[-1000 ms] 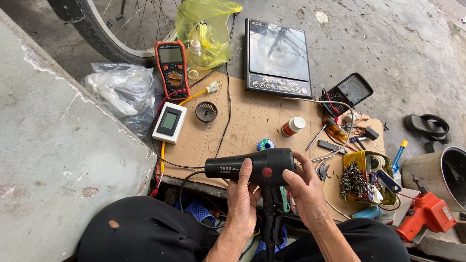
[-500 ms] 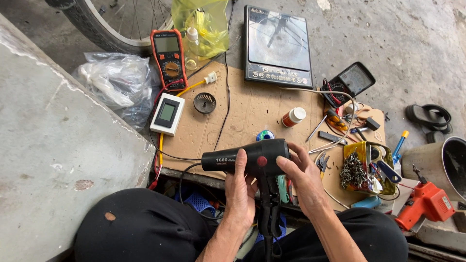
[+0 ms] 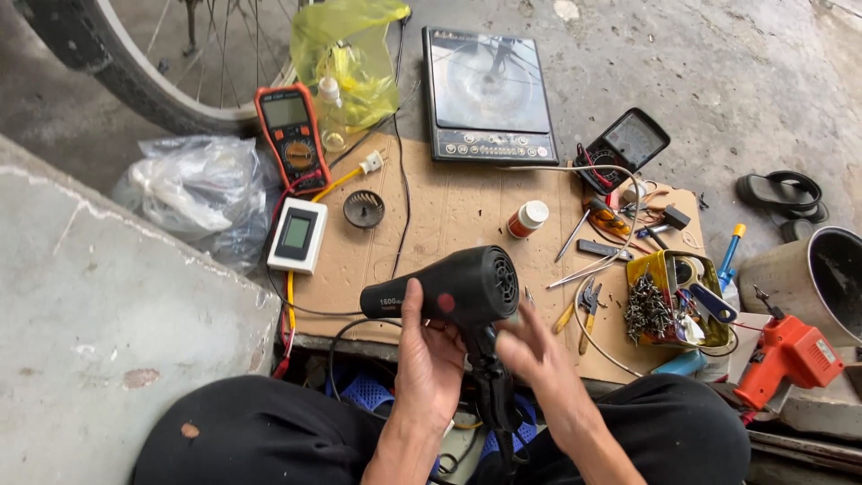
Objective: Reassembling a hairdryer by aligning the casing parts and securing them with a screwdriver.
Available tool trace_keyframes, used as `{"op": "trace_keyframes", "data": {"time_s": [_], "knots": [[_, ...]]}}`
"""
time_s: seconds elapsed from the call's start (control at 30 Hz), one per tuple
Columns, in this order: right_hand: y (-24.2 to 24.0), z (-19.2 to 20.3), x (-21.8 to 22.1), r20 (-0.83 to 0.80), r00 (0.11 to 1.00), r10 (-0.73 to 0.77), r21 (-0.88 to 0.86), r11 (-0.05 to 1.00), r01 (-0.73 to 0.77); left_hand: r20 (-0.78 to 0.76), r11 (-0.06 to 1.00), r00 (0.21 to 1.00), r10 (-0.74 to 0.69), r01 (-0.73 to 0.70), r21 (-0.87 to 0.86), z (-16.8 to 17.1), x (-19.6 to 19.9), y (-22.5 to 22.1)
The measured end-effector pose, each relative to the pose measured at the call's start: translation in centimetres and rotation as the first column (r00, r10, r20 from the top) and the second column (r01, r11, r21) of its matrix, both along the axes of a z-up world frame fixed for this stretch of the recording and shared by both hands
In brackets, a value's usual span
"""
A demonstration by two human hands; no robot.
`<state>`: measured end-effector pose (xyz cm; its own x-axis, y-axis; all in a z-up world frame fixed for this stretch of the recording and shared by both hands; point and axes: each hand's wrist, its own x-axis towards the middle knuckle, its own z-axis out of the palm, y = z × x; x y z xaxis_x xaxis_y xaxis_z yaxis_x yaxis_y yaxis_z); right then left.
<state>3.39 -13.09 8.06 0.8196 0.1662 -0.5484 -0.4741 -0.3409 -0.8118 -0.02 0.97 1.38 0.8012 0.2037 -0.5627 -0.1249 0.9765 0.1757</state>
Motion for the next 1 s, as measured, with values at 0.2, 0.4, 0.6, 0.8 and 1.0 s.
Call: {"op": "trace_keyframes", "data": {"time_s": [0.2, 0.4, 0.6, 0.8, 1.0], "knots": [[-4.3, -3.8, -4.0, -0.066, 0.957, 0.281, 0.113, 0.955, -0.273, 0.164, 0.986, 0.984, 0.073, -0.046, -0.162, 1.2, 0.3, 0.6], [-5.0, -4.4, -3.7, -0.096, 0.933, 0.346, 0.332, 0.895, -0.298, 0.409, 0.903, 0.907, 0.102, 0.089, -0.421, -1.7, -0.1, 0.0], [-5.0, -2.3, -3.7, -0.225, 0.946, 0.234, 0.451, 0.885, -0.112, 0.545, 0.780, 0.835, 0.075, 0.292, -0.554, -2.8, -0.6, -0.3], [-4.5, -0.8, -4.4, -0.036, 0.956, 0.292, 0.073, 0.955, -0.288, 0.569, 0.912, 0.815, -0.111, 0.311, -0.268, -1.1, -0.9, -0.5], [-4.6, -2.0, -5.3, 0.110, 0.922, 0.372, -0.149, 0.923, -0.354, -0.093, 0.943, 0.995, -0.021, 0.051, 0.329, -2.5, -2.7, 0.4]]}}
